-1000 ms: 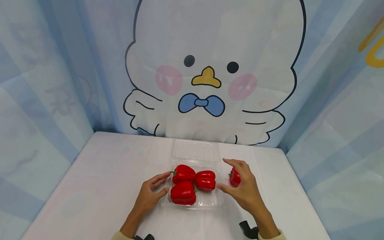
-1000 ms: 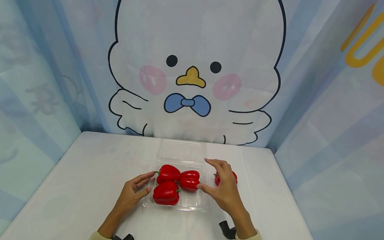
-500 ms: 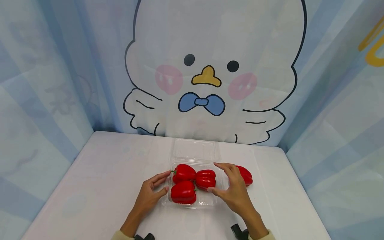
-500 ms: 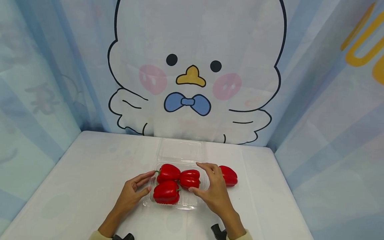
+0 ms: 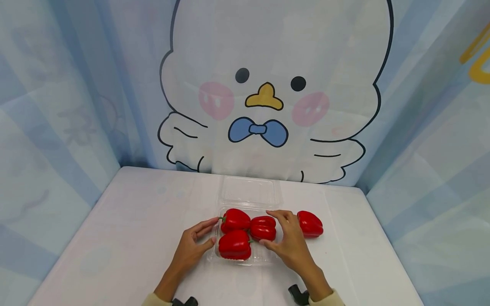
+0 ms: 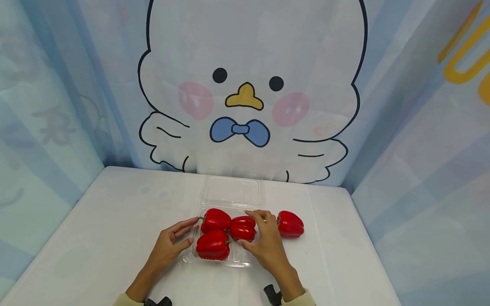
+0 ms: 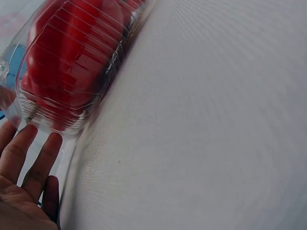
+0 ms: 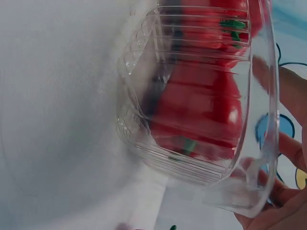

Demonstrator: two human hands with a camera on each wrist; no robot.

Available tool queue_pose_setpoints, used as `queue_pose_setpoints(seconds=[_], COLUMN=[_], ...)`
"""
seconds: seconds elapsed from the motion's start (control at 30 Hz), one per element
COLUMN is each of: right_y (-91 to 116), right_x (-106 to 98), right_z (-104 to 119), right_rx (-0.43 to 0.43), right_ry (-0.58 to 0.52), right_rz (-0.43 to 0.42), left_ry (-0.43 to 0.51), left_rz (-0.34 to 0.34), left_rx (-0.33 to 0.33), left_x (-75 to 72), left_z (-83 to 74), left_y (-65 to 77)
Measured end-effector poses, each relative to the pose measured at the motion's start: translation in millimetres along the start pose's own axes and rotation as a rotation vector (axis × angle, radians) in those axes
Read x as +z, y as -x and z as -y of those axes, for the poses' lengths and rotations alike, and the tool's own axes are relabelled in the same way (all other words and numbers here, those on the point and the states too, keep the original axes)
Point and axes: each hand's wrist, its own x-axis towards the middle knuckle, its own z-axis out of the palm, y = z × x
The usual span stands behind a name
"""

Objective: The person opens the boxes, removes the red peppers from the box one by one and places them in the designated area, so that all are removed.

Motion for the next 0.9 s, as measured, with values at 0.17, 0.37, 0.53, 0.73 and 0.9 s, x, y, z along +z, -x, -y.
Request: queue_pose_setpoints(seconds=[0.17, 0.37, 0.53, 0.73, 0.9], right_y=[-2.4, -5.9, -9.1, -9.8, -10.5], right_x=[4.0, 10.0, 16.3, 20.5, 19.5], right_z=[-0.8, -2.0, -4.1, -6.6, -7.3], right_rx=[-0.006, -0.023, -0.049, -0.092, -0.073], right_ry=[0.009, 0.037, 0.082, 0.103, 0.078], right_rz=[0.035, 0.049, 0.054, 0.031, 0.041], left_ry=[0.004, 0.001, -0.003, 0.007, 0.008], left_rz=[-0.002, -0.001, -0.001, -0.002, -0.007], left_rx=[-0.008, -0.012, -0.018, -0.023, -0.018], left_x=[-0.2, 0.3, 1.3, 1.2, 0.4], left_z=[-1.1, -1.2, -1.6, -2.4, -1.4], left_y=[-0.2, -0.3, 0.0, -0.1, -0.2])
